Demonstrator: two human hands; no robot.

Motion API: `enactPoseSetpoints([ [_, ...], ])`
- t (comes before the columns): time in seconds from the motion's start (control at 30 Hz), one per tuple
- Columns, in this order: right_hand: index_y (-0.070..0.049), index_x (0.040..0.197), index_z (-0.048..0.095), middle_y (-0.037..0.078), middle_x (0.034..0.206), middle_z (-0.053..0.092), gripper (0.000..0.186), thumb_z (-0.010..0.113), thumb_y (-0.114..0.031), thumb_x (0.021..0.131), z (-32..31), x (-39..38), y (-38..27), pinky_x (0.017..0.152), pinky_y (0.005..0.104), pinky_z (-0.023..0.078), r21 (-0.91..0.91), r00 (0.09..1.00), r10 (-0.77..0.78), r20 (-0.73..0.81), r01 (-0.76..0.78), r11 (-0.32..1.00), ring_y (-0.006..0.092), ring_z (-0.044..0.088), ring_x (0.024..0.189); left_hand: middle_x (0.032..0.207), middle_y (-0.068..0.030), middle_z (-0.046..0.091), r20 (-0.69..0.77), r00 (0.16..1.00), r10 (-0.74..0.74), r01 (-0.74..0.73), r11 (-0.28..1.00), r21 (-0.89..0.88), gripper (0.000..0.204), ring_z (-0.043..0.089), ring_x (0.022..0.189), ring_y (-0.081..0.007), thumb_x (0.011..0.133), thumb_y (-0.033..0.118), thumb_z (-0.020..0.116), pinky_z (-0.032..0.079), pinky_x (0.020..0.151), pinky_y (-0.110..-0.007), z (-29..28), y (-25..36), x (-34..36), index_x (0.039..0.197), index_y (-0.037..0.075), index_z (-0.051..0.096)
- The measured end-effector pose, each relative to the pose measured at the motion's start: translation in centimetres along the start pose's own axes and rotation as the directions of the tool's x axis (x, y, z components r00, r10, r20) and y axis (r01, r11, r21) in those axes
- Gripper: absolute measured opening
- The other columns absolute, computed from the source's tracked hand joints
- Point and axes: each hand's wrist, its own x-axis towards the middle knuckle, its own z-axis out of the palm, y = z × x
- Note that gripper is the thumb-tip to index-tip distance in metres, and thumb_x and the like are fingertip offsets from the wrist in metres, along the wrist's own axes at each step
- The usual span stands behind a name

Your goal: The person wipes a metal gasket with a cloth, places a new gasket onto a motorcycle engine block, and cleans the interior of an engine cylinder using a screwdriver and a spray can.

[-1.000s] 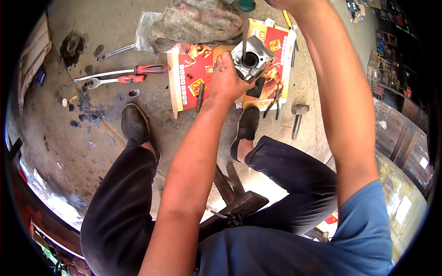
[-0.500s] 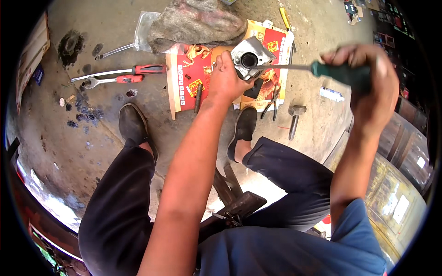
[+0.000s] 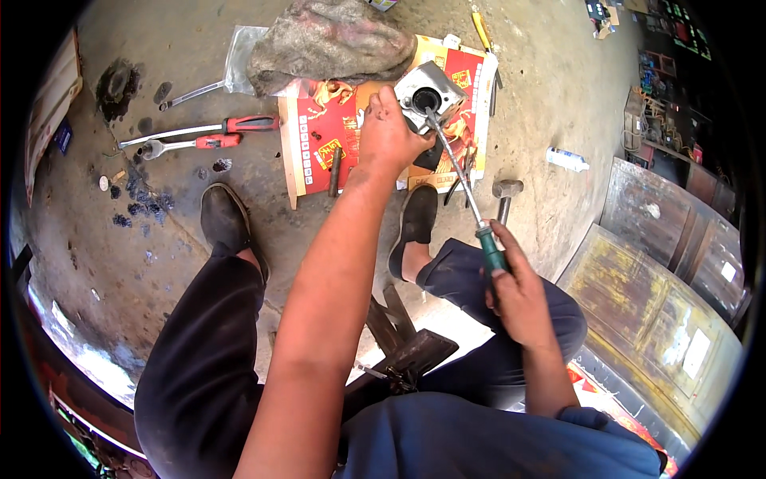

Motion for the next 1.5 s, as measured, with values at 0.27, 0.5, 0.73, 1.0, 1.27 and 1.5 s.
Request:
enactPoseSetpoints([
  [0.27,-0.004,0.153,0.044,0.024,0.126,0.067,0.051,0.053,-0.022,0.106,4.8,3.0,5.3,0.099,0.0331,0.049,-0.022,0.993,-0.029,-0.117,0.027,0.999,0.0203,0.064,0.116,0.115,-0.0251,0.053,-0.004,1.0,0.025,-0.025,1.0,-0.014,0.087,0.058,0.112,-0.0445,0.062,0.033,0.096,0.052,0.097,-0.049,0.0,-0.3,-0.1,0.117,0.001,0.037],
  [0.5,-0.003,0.149,0.048,0.023,0.117,0.07,0.049,0.054,-0.017,0.103,5.3,3.9,4.9,0.093,0.0326,0.051,-0.139,0.972,-0.119,-0.203,0.092,0.986,0.0224,0.069,0.106,0.113,-0.0253,0.053,-0.009,0.999,0.042,-0.042,0.999,-0.024,0.088,0.058,0.111,-0.0447,0.061,0.034,0.096,0.052,0.097,-0.049,0.1,-0.4,0.1,0.118,0.0,0.037],
  [0.73,-0.005,0.147,0.053,0.018,0.105,0.073,0.047,0.058,-0.017,0.101,4.7,4.7,4.7,0.085,0.0313,0.053,-0.159,0.967,-0.129,-0.219,0.095,0.983,0.0167,0.069,0.093,0.117,-0.0252,0.054,-0.023,1.0,0.019,-0.02,0.999,-0.04,0.087,0.057,0.113,-0.0442,0.061,0.032,0.095,0.051,0.098,-0.048,0.2,-0.2,-0.1,0.119,0.0,0.038],
  [1.0,-0.007,0.146,0.055,0.016,0.11,0.074,0.047,0.062,-0.019,0.101,5.7,8.2,6.0,0.088,0.0302,0.053,-0.049,0.979,-0.044,-0.201,0.035,0.998,0.0125,0.068,0.099,0.116,-0.0248,0.056,-0.03,0.993,-0.11,0.106,0.987,-0.124,0.084,0.057,0.116,-0.0432,0.057,0.029,0.095,0.05,0.1,-0.047,-0.2,-1.0,0.7,0.115,-0.001,0.042],
  [1.27,-0.005,0.143,0.057,0.011,0.099,0.072,0.044,0.061,-0.018,0.101,3.7,6.4,4.6,0.082,0.029,0.052,-0.068,0.981,-0.087,-0.176,0.076,0.995,0.0098,0.062,0.086,0.118,-0.0264,0.056,-0.057,0.994,-0.09,0.081,0.986,-0.143,0.087,0.058,0.115,-0.044,0.06,0.033,0.096,0.05,0.1,-0.046,0.0,-0.2,0.1,0.117,-0.001,0.04],
  [1.5,-0.004,0.143,0.057,0.002,0.088,0.063,0.043,0.061,-0.016,0.102,5.8,9.1,9.2,0.066,0.025,0.047,0.038,0.957,-0.18,-0.227,0.193,0.98,0.0064,0.054,0.072,0.119,-0.0271,0.055,-0.066,0.994,-0.091,0.083,0.99,-0.113,0.085,0.059,0.111,-0.0457,0.062,0.032,0.094,0.052,0.098,-0.049,0.2,-0.6,0.2,0.118,-0.001,0.039],
])
